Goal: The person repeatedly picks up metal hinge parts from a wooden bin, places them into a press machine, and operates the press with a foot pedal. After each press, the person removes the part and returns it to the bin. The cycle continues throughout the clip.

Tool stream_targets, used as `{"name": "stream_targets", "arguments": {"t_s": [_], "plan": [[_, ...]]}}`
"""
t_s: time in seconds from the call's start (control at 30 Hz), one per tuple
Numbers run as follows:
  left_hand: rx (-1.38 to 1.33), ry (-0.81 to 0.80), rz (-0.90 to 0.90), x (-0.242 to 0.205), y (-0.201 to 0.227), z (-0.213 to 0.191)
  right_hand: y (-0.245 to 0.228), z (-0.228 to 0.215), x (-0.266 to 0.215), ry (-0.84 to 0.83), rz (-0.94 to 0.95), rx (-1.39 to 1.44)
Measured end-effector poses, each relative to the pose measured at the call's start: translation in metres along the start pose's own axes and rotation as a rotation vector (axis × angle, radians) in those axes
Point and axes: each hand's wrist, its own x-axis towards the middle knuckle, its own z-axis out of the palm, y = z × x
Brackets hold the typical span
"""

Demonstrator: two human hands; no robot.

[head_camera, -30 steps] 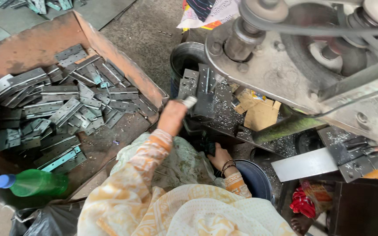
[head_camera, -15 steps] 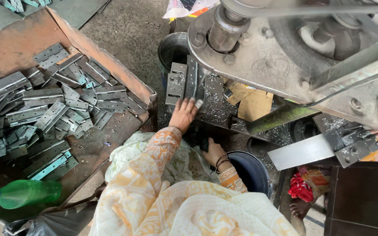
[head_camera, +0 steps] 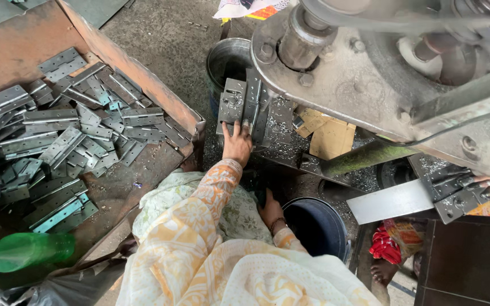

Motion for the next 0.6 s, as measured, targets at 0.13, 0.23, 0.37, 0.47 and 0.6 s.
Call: {"name": "stream_targets", "arguments": {"t_s": [0.13,0.23,0.37,0.47,0.6], "plan": [[-0.046,-0.058,-0.008,-0.004,-0.005,-0.013,0.006,0.031,0.003,-0.003,0.004,0.02],[-0.068,-0.109,-0.016,-0.008,0.001,-0.017,0.008,0.019,0.001,-0.011,0.023,0.033],[-0.13,-0.031,-0.033,-0.016,-0.003,-0.009,-0.007,-0.017,-0.001,-0.031,0.0,0.004],[-0.164,0.048,-0.053,-0.009,-0.003,0.002,-0.011,-0.043,-0.001,-0.026,-0.075,-0.014],[-0.029,-0.106,-0.089,0.021,-0.001,-0.003,-0.013,-0.051,0.003,-0.062,-0.088,-0.078]]}}
